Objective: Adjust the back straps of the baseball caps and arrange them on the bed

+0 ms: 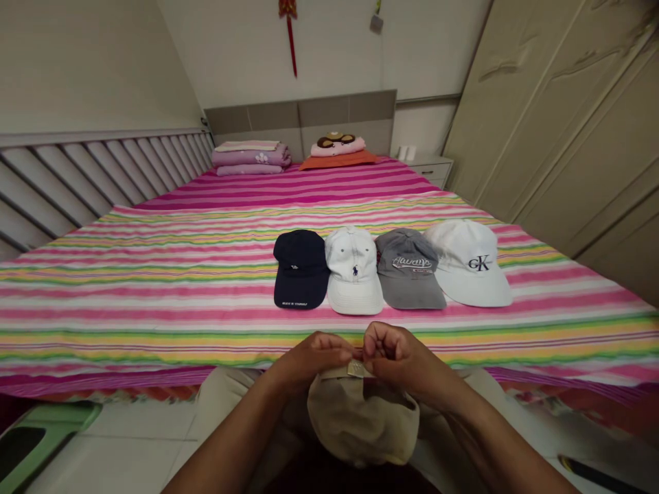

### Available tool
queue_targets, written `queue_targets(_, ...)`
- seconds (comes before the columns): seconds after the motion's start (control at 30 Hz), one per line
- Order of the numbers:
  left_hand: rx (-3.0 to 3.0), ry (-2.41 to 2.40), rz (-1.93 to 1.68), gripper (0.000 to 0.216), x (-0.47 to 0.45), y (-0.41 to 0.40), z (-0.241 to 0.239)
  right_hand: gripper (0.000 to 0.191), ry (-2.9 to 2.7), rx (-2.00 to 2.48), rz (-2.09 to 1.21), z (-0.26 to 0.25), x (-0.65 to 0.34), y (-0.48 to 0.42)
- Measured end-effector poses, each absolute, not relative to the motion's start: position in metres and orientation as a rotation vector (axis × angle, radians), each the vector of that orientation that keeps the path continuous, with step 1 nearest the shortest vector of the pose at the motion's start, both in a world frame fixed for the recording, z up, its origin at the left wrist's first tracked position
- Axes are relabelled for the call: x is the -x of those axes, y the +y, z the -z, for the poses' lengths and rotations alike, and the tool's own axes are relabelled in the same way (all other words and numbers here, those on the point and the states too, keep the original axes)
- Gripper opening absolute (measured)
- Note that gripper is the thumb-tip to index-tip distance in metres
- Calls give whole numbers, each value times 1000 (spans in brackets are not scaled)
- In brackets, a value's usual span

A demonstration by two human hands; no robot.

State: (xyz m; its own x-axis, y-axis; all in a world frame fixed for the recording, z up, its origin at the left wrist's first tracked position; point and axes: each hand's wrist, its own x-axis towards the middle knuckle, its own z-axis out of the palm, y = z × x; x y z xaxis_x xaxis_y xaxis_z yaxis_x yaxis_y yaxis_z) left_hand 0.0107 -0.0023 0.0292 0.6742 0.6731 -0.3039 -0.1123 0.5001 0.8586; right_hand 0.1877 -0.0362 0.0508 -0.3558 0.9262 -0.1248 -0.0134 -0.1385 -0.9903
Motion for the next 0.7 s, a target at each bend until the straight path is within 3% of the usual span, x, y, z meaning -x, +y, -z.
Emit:
queue_targets(0.2,-924,687,-413,19,-7,-5,-33,15,-1367,1052,-1628,-55,-188,-37)
queue_targets(0.53,-794,473,-688,28,12,16,-60,29,-993,752,-2008,-38,-209,-21)
queue_targets(0.7,-791,171,-694,62,22,22,-72,26,-722,534,-1855,-63,-196,-22)
